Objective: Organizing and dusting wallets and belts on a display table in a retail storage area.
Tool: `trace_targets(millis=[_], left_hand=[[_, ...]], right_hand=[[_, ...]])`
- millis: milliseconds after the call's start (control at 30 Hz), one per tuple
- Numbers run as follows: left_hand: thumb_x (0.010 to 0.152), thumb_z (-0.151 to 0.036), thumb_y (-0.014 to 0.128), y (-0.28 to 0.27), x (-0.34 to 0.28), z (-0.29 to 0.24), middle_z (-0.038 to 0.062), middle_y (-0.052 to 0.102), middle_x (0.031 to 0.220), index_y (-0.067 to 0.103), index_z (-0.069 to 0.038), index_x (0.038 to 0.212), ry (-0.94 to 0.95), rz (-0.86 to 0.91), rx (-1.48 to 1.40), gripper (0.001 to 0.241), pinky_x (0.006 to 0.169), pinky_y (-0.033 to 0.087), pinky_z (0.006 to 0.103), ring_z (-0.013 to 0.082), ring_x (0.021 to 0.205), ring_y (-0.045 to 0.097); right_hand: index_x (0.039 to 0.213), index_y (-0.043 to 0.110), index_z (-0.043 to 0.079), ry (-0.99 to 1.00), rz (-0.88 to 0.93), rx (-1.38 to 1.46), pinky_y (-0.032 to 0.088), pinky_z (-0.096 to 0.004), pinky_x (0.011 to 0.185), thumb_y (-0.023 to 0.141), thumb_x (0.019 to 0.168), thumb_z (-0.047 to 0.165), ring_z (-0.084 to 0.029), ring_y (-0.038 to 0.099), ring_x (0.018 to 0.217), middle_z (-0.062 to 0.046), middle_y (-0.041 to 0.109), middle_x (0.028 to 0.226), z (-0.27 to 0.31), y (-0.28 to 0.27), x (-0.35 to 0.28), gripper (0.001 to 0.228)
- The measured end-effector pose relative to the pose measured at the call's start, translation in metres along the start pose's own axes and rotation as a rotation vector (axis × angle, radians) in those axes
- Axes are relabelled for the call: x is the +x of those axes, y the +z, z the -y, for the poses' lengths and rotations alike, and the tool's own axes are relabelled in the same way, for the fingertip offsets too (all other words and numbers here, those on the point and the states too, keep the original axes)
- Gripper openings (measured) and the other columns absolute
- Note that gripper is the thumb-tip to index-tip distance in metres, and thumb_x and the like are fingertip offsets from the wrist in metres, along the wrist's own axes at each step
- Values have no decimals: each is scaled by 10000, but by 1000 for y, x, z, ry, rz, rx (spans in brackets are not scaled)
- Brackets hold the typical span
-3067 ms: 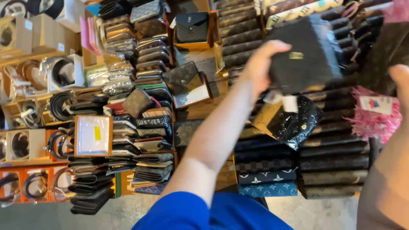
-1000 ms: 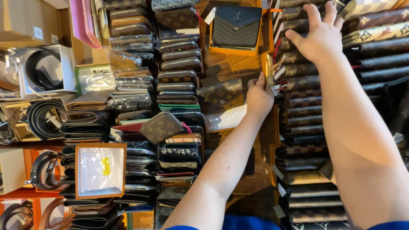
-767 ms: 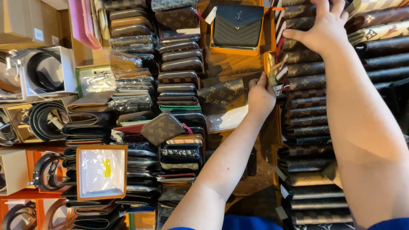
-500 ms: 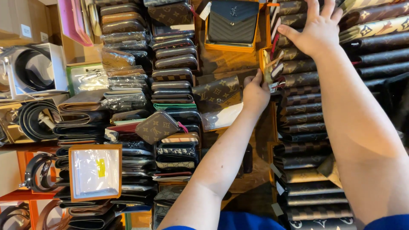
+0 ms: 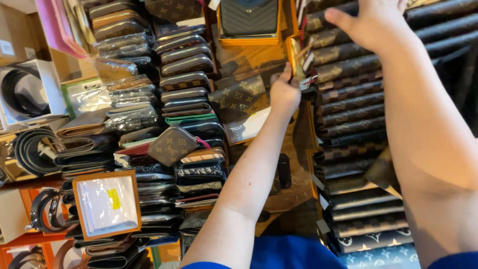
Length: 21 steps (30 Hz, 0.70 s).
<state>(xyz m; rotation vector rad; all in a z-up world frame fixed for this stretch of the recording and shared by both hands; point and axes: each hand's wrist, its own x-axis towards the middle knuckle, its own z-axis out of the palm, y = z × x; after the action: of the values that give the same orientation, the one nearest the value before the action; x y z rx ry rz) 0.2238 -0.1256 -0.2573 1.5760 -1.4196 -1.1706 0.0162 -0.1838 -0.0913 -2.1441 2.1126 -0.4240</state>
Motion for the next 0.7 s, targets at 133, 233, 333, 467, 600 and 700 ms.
trace_targets(millis=[133, 233, 333, 467, 600, 700], left_hand=[[872, -140, 605, -3, -1, 1, 262, 651, 1157, 605, -47, 1392, 72, -24, 97, 528, 857, 545, 366, 362, 925, 661], [858, -152, 621, -4, -2, 0, 258, 681, 1094, 626, -48, 1373, 128, -63, 159, 526, 821, 557, 376, 368, 870, 668], [871, -182, 631, -2, 1, 2, 212, 681, 1098, 617, -90, 1396, 93, -50, 231, 533, 813, 558, 359, 340, 860, 676], [857, -180, 653, 7, 8, 21, 176, 677, 1071, 645, -90, 1370, 132, -112, 254, 521, 763, 551, 330, 300, 797, 662], [849, -188, 667, 7, 11, 24, 186, 672, 1071, 646, -116, 1374, 140, -111, 287, 531, 768, 563, 344, 321, 794, 670], [853, -191, 645, 1, 8, 16, 216, 666, 1142, 626, -88, 1394, 99, -42, 262, 551, 815, 561, 357, 342, 866, 681]], right_hand=[[1340, 685, -120, -203, 95, 204, 490, -523, 813, 777, 966, 104, -472, 616, 906, -295, 699, 1139, 1, -60, -49, 445], [1347, 686, -75, -104, 229, 198, 511, -498, 733, 759, 957, 124, -424, 632, 813, -245, 699, 1111, -10, -71, -61, 444], [1405, 663, -12, -26, 305, 128, 530, -522, 717, 769, 955, 211, -437, 656, 808, -233, 695, 1160, -18, -68, -56, 514], [1438, 636, 61, 72, 456, 141, 525, -531, 814, 803, 853, 204, -437, 663, 917, -236, 675, 1215, -34, -45, -39, 625], [1357, 704, 119, 76, 513, -1, 558, -539, 865, 833, 781, 169, -479, 703, 831, -260, 748, 1035, -17, -41, -38, 593], [1293, 731, 157, 62, 472, -17, 562, -527, 834, 836, 767, 127, -450, 678, 866, -240, 726, 1028, -36, -15, -35, 538]])
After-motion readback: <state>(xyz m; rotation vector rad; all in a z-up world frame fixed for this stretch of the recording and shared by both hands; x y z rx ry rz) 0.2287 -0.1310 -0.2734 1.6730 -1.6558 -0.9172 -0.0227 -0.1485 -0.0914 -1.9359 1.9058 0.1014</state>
